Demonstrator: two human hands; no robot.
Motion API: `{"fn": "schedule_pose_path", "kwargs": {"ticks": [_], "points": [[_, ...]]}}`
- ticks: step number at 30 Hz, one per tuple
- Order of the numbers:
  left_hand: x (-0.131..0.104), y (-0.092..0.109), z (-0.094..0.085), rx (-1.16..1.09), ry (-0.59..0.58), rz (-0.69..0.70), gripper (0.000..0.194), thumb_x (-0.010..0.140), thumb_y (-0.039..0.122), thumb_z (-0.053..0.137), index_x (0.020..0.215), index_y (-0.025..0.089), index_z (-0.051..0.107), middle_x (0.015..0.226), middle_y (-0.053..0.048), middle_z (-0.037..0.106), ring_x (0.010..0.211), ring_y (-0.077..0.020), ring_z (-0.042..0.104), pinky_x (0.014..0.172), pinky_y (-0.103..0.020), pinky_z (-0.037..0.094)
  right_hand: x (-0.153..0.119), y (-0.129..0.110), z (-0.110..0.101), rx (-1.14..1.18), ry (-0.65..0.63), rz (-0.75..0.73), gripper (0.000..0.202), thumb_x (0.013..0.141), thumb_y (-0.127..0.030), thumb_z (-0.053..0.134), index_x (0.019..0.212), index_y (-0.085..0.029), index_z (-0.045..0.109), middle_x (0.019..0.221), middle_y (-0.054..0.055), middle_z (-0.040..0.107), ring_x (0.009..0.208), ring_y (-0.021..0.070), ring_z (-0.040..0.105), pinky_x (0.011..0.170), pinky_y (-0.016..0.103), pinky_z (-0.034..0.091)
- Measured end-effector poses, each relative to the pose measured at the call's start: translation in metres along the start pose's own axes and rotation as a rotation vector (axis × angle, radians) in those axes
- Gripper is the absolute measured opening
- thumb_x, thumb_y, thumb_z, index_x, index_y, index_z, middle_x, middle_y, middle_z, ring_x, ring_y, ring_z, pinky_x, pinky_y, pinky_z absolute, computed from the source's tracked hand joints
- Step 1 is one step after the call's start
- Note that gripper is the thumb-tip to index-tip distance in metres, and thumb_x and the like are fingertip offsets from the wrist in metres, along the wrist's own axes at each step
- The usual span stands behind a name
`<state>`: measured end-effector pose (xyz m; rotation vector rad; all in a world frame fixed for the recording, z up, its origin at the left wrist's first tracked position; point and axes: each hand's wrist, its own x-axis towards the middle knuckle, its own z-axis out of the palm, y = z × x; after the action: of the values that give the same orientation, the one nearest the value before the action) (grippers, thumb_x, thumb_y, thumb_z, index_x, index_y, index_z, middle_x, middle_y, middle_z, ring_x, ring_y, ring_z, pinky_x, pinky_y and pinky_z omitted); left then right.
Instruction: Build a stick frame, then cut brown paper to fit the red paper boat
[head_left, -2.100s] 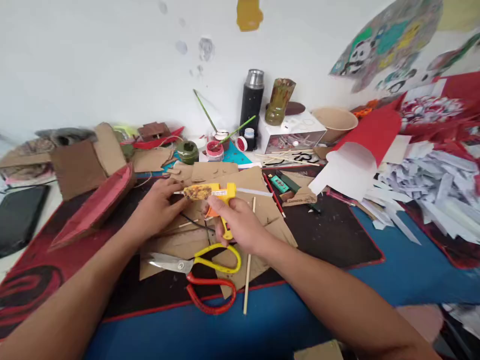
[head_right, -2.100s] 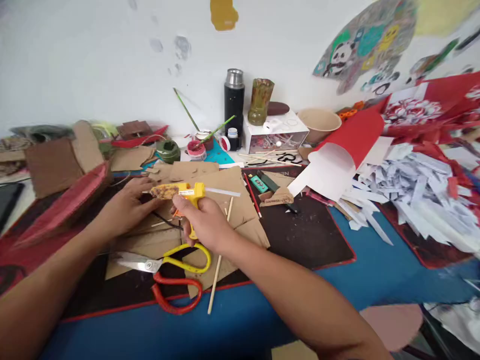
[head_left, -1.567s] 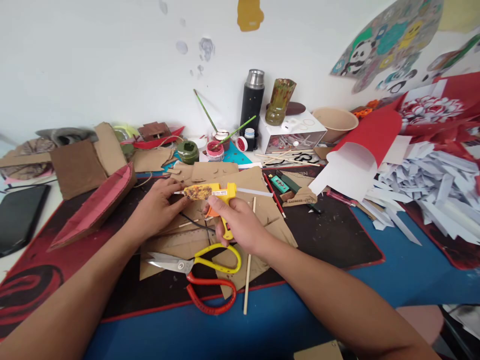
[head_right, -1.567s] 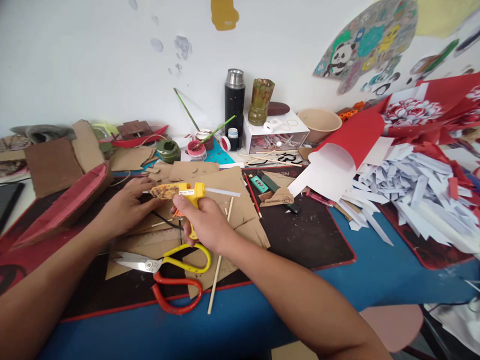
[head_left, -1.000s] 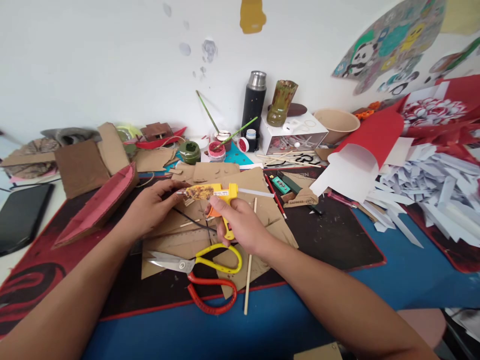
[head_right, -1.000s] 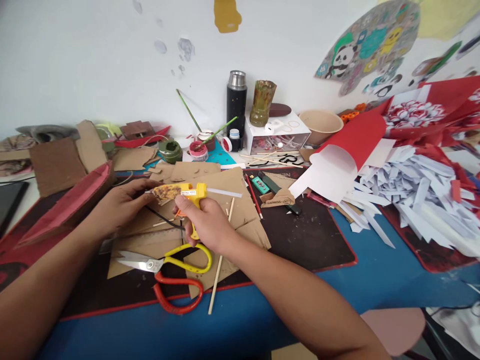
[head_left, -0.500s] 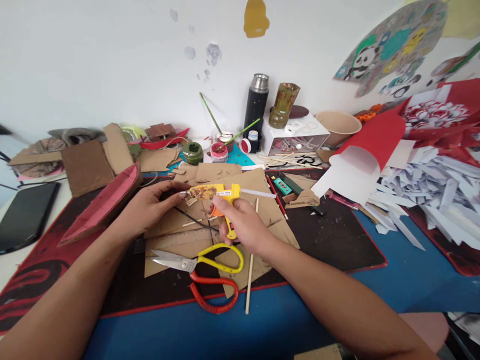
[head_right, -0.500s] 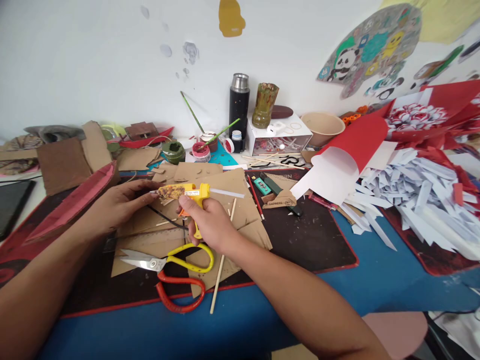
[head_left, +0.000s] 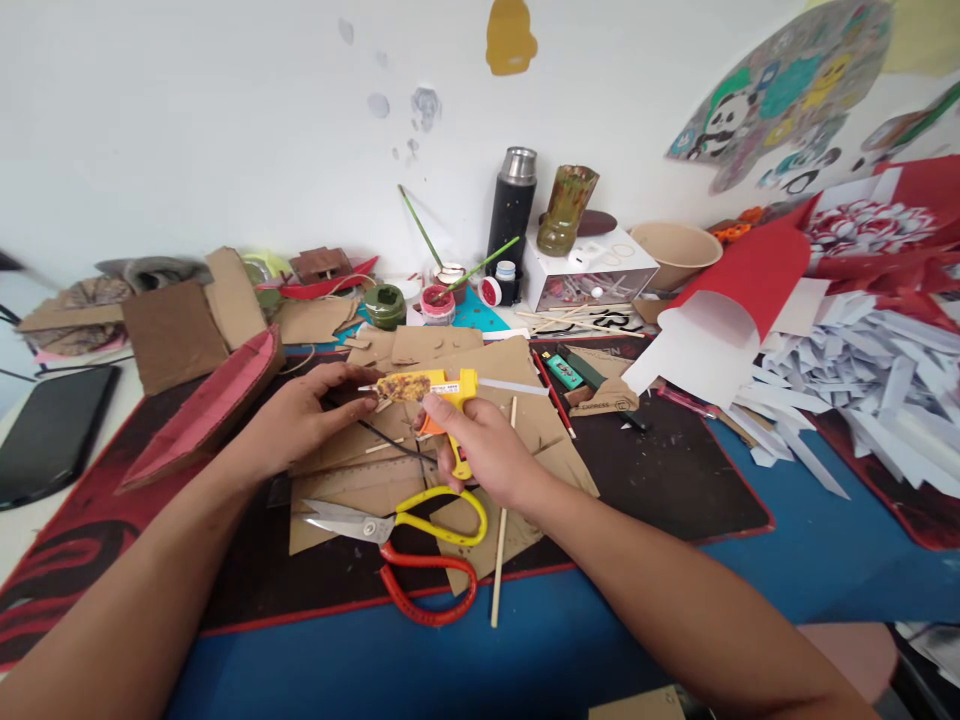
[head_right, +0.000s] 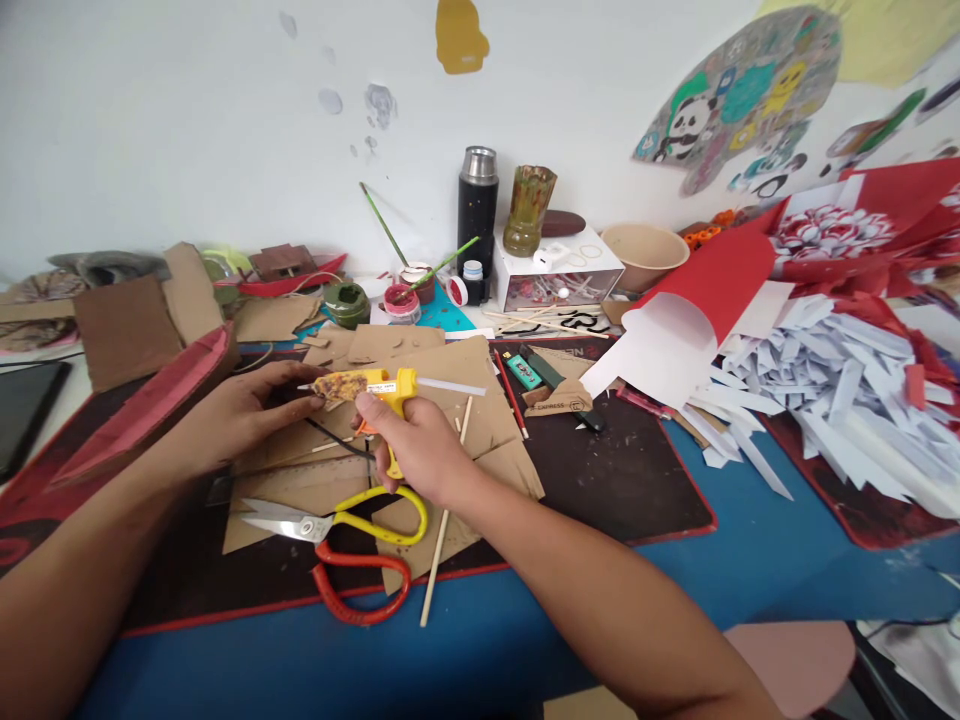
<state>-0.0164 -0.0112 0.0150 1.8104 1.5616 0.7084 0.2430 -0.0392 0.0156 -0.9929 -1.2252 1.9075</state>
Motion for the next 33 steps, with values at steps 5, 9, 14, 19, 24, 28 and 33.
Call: {"fn": "schedule_pose_path", "kwargs": {"ticks": [5,9,14,19,24,28,33], "points": [[0.000,-0.003,0.001,0.012,0.008,0.009,0.073,0.080,0.085,0.073,0.120,0.026,0.081,0.130,-0.011,0.082,0.120,-0.0371,0.075,0.111,-0.051,0.058,0.000,0.000,0.001,-0.003,0.015,0.015,0.052,0.099,-0.073,0.063,0.096,-0.021,0.066,0.046,-0.008,0.053,0.035,0.0119,0.050,0.041,0.023,0.038],[0.000,-0.006,0.002,0.032,0.017,0.025,0.066,0.081,0.081,0.074,0.119,0.027,0.081,0.131,-0.010,0.082,0.121,-0.0372,0.075,0.110,-0.050,0.059,-0.001,-0.002,0.001,-0.002,0.025,0.018,0.052,0.099,-0.074,0.064,0.095,-0.021,0.066,0.047,-0.008,0.054,0.036,0.0118,0.051,0.041,0.023,0.038],[0.000,-0.007,0.001,0.040,0.021,0.021,0.064,0.083,0.077,0.073,0.122,0.027,0.080,0.131,-0.010,0.082,0.123,-0.0370,0.074,0.111,-0.050,0.058,-0.001,-0.002,0.001,0.001,0.025,0.025,0.052,0.099,-0.072,0.064,0.095,-0.021,0.066,0.046,-0.008,0.053,0.036,0.0120,0.051,0.041,0.023,0.037],[-0.001,-0.002,0.001,0.101,0.043,0.094,0.061,0.084,0.075,0.074,0.124,0.029,0.078,0.133,-0.011,0.078,0.123,-0.0370,0.071,0.111,-0.050,0.057,0.000,-0.002,0.000,0.019,0.061,0.036,0.057,0.094,-0.079,0.066,0.097,-0.022,0.067,0.047,-0.008,0.054,0.036,0.0123,0.051,0.041,0.023,0.035],[-0.002,-0.001,0.010,0.273,0.122,0.193,0.051,0.086,0.074,0.069,0.107,0.028,0.075,0.115,-0.013,0.075,0.118,-0.0385,0.066,0.110,-0.054,0.052,0.002,-0.004,-0.002,0.022,0.101,-0.010,0.062,0.089,-0.083,0.069,0.094,-0.021,0.067,0.045,-0.008,0.051,0.035,0.0116,0.048,0.041,0.023,0.034],[0.000,-0.002,0.018,0.357,0.109,0.216,0.043,0.091,0.067,0.063,0.097,0.026,0.074,0.102,-0.011,0.070,0.108,-0.0362,0.064,0.101,-0.052,0.053,0.005,-0.004,-0.005,0.018,0.149,-0.053,0.062,0.089,-0.082,0.069,0.097,-0.021,0.067,0.046,-0.008,0.052,0.036,0.0117,0.049,0.042,0.023,0.033],[0.000,-0.001,0.022,0.388,0.106,0.244,0.039,0.095,0.060,0.058,0.092,0.024,0.073,0.098,-0.011,0.068,0.099,-0.0336,0.065,0.094,-0.048,0.053,0.010,-0.001,-0.009,-0.036,0.182,-0.071,0.060,0.091,-0.080,0.069,0.096,-0.020,0.067,0.046,-0.007,0.053,0.036,0.0117,0.049,0.042,0.023,0.033]]}}
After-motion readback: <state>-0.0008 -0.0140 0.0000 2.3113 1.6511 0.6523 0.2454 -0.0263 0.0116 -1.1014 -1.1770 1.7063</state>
